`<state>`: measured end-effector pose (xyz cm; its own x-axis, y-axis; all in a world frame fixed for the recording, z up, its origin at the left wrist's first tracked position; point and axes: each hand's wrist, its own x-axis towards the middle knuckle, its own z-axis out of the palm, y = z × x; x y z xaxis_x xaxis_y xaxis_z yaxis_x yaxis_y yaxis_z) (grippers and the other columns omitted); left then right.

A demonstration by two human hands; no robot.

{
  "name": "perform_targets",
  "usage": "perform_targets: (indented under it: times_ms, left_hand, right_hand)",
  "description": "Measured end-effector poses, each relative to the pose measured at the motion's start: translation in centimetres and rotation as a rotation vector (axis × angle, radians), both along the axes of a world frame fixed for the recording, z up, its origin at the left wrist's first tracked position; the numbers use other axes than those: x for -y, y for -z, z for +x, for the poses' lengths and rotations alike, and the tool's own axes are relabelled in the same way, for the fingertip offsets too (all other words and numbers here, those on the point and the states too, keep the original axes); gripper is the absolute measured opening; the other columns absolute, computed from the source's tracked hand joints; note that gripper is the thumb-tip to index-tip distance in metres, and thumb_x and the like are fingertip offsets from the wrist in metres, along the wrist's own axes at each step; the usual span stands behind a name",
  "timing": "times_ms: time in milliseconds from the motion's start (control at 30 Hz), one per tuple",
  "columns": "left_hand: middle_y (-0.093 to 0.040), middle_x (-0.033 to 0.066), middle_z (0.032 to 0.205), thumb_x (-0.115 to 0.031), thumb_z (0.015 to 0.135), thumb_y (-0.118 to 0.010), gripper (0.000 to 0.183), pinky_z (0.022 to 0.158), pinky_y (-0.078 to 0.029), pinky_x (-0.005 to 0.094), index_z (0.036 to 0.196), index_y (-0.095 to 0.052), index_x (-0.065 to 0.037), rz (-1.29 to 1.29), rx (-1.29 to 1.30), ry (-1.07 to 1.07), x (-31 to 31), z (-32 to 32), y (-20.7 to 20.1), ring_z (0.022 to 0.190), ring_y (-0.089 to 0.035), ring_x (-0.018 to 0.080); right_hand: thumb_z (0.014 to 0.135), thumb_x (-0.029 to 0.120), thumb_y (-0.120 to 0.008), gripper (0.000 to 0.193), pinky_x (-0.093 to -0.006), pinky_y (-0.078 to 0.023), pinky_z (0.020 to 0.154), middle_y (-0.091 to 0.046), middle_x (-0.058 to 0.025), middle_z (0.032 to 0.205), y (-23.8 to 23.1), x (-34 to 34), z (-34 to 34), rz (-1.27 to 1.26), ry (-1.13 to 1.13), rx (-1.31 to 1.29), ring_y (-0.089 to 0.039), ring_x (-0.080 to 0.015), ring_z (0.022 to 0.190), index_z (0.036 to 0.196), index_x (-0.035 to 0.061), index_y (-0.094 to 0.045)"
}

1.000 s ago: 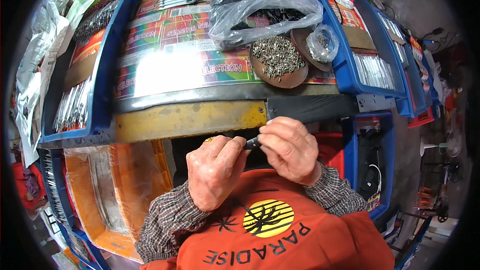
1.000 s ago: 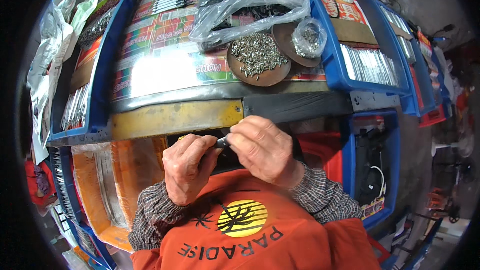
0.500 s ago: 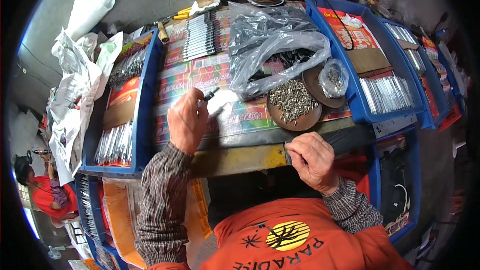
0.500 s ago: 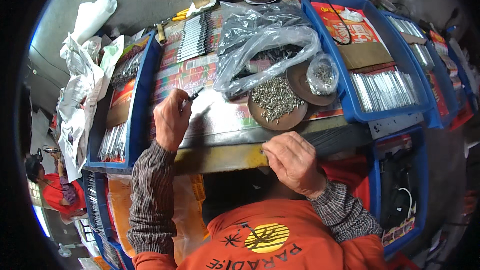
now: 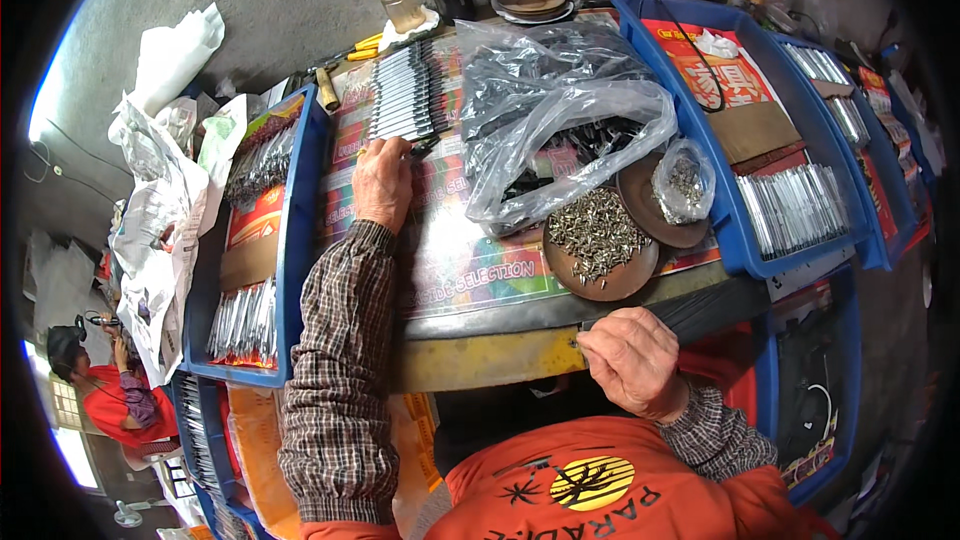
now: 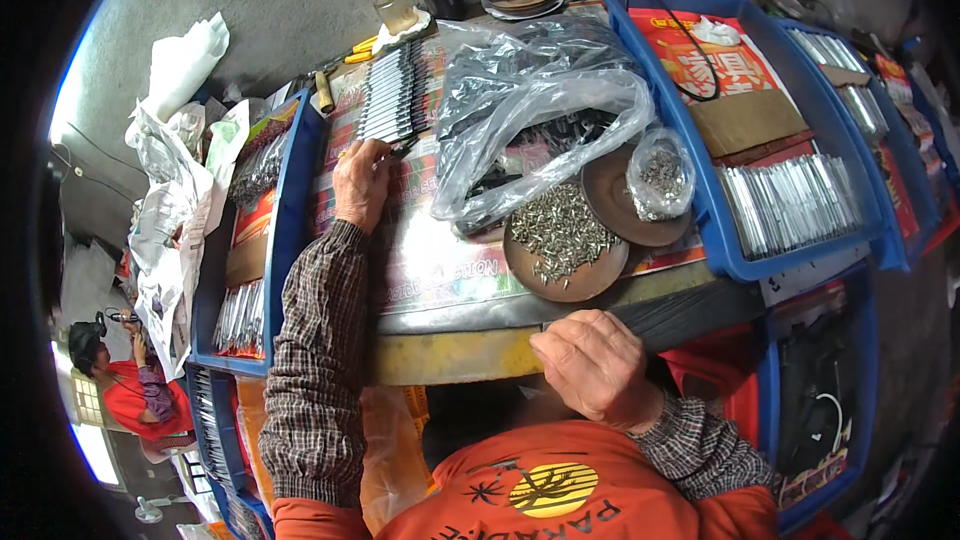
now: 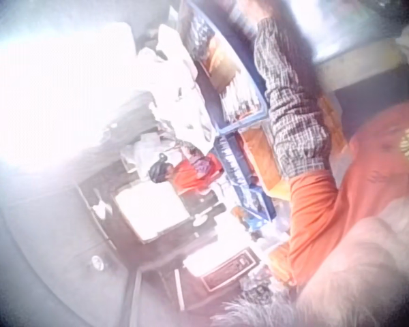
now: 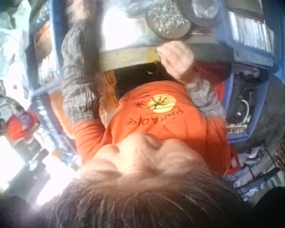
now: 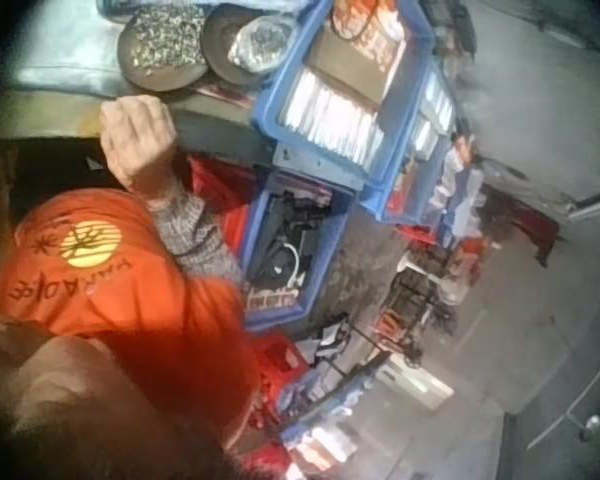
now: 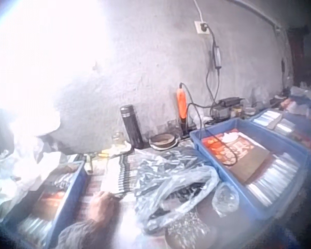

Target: The person assembles small components by picking metal strips and plastic parts from trays and fitting them together by hand.

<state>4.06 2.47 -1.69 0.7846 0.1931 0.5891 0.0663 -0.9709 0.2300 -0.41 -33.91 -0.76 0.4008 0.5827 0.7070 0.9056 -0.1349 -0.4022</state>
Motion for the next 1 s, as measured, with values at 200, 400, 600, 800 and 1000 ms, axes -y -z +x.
perform_targets:
  times_ms: [200, 400, 600, 800, 1000]
  left_hand:
    - [-0.06, 0.013, 0.089, -0.002, 0.076, -0.061, 0.017, 0.079, -0.044, 0.0454, 0.091, -0.063, -0.009, 0.029, -0.02, 0.018, -0.7, 1.1, 0.1, 0.091, -0.056, 0.0353]
    - [-0.061, 0.0118, 0.091, -0.003, 0.076, -0.061, 0.018, 0.08, -0.044, 0.045, 0.092, -0.066, -0.011, 0.075, 0.048, 0.017, -0.8, 2.0, 0.6, 0.093, -0.056, 0.0342]
    - [-0.061, 0.0095, 0.088, -0.008, 0.077, -0.059, 0.012, 0.08, -0.042, 0.0452, 0.086, -0.066, -0.012, 0.133, 0.111, -0.077, -1.1, 1.4, 0.9, 0.092, -0.057, 0.0318]
    - [-0.061, 0.0085, 0.085, -0.007, 0.072, -0.062, 0.017, 0.08, -0.043, 0.0443, 0.088, -0.065, -0.011, 0.099, 0.096, 0.107, 3.6, -3.0, -1.8, 0.085, -0.059, 0.0294]
    - [-0.063, 0.0059, 0.081, -0.002, 0.073, -0.06, 0.013, 0.071, -0.046, 0.0383, 0.084, -0.063, -0.008, 0.209, 0.006, 0.141, 6.9, -12.2, -6.1, 0.075, -0.061, 0.0258]
  right_hand:
    - [0.071, 0.0, -0.069, 0.024, -0.0368, -0.052, 0.066, -0.06, -0.01, 0.083, -0.1, -0.1, 0.0, -0.014, 0.004, 0.015, -0.061, -0.0267, 0.075, 0.094, 0.0, -0.064]
    - [0.072, 0.0, -0.069, 0.022, -0.0366, -0.051, 0.066, -0.061, -0.0097, 0.083, -0.2, -0.2, -0.1, -0.032, 0.023, 0.021, -0.061, -0.0266, 0.075, 0.093, 0.0005, -0.064]
    - [0.072, -0.001, -0.07, 0.022, -0.0371, -0.051, 0.068, -0.061, -0.0095, 0.082, -0.4, -0.8, -0.2, -0.038, 0.021, 0.042, -0.061, -0.0269, 0.074, 0.093, 0.0009, -0.064]
    - [0.068, -0.004, -0.07, 0.022, -0.0376, -0.051, 0.069, -0.061, -0.0092, 0.083, -0.5, -0.5, -0.6, -0.067, 0.066, 0.048, -0.06, -0.0283, 0.076, 0.089, 0.0025, -0.065]
    - [0.07, -0.006, -0.067, 0.022, -0.0387, -0.049, 0.068, -0.06, -0.0107, 0.082, -0.6, -0.6, -0.5, -0.086, 0.042, 0.028, -0.059, -0.0292, 0.075, 0.091, 0.0014, -0.064]
